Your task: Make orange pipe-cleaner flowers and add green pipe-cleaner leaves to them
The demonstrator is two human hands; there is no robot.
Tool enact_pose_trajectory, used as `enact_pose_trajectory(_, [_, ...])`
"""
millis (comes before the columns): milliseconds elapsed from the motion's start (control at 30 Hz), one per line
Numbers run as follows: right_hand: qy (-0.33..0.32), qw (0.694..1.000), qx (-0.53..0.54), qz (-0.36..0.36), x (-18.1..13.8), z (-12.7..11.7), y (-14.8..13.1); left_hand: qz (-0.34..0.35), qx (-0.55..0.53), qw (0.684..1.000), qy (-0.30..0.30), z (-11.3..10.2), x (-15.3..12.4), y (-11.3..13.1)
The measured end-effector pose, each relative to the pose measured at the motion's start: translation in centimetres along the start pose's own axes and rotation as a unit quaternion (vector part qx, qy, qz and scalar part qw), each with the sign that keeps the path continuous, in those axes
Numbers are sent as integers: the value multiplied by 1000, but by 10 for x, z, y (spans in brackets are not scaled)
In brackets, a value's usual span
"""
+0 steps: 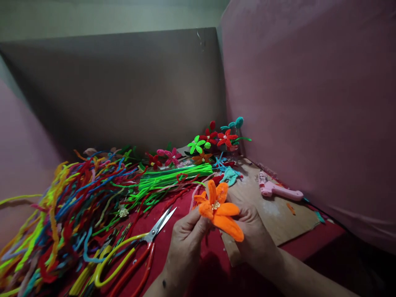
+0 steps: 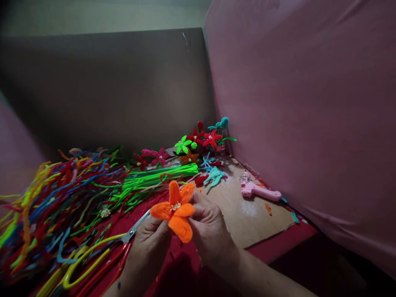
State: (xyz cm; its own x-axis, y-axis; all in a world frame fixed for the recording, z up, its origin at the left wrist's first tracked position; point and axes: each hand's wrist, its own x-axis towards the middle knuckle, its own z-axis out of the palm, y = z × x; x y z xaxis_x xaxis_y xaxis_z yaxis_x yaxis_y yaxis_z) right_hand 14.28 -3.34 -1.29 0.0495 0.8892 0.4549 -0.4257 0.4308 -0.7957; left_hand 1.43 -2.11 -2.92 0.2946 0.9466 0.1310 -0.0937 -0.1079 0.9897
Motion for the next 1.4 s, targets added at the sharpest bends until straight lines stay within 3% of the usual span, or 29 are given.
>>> enact_pose_trajectory(300, [-13, 999, -50, 2, 1, -2, -1, -55, -177, 982, -25, 3, 10, 5])
enact_pose_trajectory(433, [-26, 991, -128, -34, 3, -3, 2, -43, -193, 979, -41, -6, 18, 15])
enact_pose_trajectory(500, [-25, 984, -175, -36, 4, -4, 2, -13, -173, 985, -22, -15, 20, 24])
enact_pose_trajectory(600, [-14, 967, -249, -40, 5, -5, 2, 103, -92, 987, 77, -26, 13, 43])
enact_pose_trajectory(700, [-8, 938, -332, -95, 4, -4, 3, 178, 135, 968, 117, -24, -3, 67])
enact_pose_trajectory(767, [-13, 921, -360, -145, 3, -1, 2, 208, 306, 924, 100, -16, -13, 82])
enact_pose_trajectory(867, [-18, 901, -371, -223, 4, 6, 1, 281, 504, 811, 98, -1, -21, 101])
enact_pose_trajectory(1000, [-26, 890, -378, -254, 7, 15, -2, 323, 658, 675, 88, 8, -22, 114])
enact_pose_trajectory(1233, [-47, 822, -486, -294, 8, 24, -6, 356, 738, 548, 171, 13, -23, 110])
enact_pose_trajectory(1400, [-37, 783, -518, -344, 6, 28, -12, 374, 748, 510, 202, 23, -24, 106])
